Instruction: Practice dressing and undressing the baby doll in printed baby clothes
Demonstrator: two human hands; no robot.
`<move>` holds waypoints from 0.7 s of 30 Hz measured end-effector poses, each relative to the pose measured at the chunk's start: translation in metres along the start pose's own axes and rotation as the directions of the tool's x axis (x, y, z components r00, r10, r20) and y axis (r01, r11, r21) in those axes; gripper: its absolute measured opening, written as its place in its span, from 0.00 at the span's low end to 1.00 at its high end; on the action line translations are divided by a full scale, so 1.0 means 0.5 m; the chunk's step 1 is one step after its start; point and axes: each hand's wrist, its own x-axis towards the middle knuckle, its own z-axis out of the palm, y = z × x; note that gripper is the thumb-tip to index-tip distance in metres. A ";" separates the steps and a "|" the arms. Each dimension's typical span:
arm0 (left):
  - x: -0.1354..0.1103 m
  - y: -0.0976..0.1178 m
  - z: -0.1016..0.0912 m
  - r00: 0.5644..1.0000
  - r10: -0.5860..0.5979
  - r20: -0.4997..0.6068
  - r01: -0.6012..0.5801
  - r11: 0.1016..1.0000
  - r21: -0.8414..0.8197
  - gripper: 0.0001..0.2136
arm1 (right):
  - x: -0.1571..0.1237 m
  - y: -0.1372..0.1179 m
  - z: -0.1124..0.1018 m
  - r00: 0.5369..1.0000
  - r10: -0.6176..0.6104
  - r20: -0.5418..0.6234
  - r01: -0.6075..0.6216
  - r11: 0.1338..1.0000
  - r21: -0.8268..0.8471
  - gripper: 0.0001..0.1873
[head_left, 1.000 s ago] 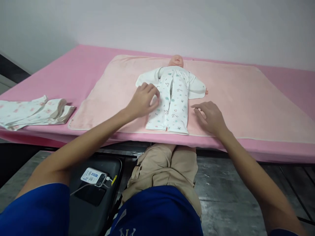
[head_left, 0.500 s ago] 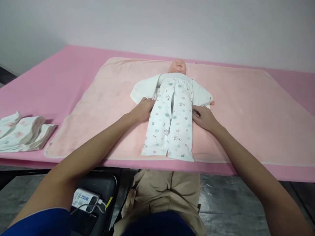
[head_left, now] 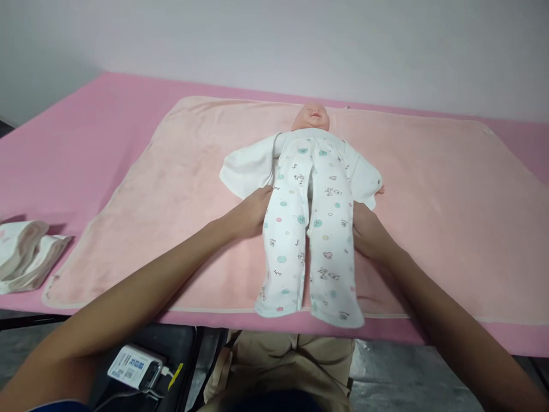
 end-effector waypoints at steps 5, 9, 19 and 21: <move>-0.008 -0.016 -0.016 0.997 0.002 0.079 0.006 0.995 -0.097 0.12 | 0.006 -0.004 -0.002 1.000 -0.003 0.021 0.004 0.998 -0.057 0.11; -0.015 -0.035 -0.054 0.992 -0.120 -0.032 0.123 0.988 0.094 0.10 | 0.001 0.007 -0.034 0.945 0.232 -0.230 -0.254 0.964 -0.073 0.09; -0.025 -0.165 -0.096 0.717 -0.666 -0.207 0.695 0.707 0.133 0.19 | -0.006 0.101 -0.074 0.836 0.448 -0.317 -0.520 0.832 -0.196 0.20; 0.000 -0.152 -0.120 0.712 -0.694 -0.107 0.701 0.710 0.064 0.16 | 0.017 0.074 -0.091 0.850 0.472 -0.236 -0.505 0.856 -0.107 0.19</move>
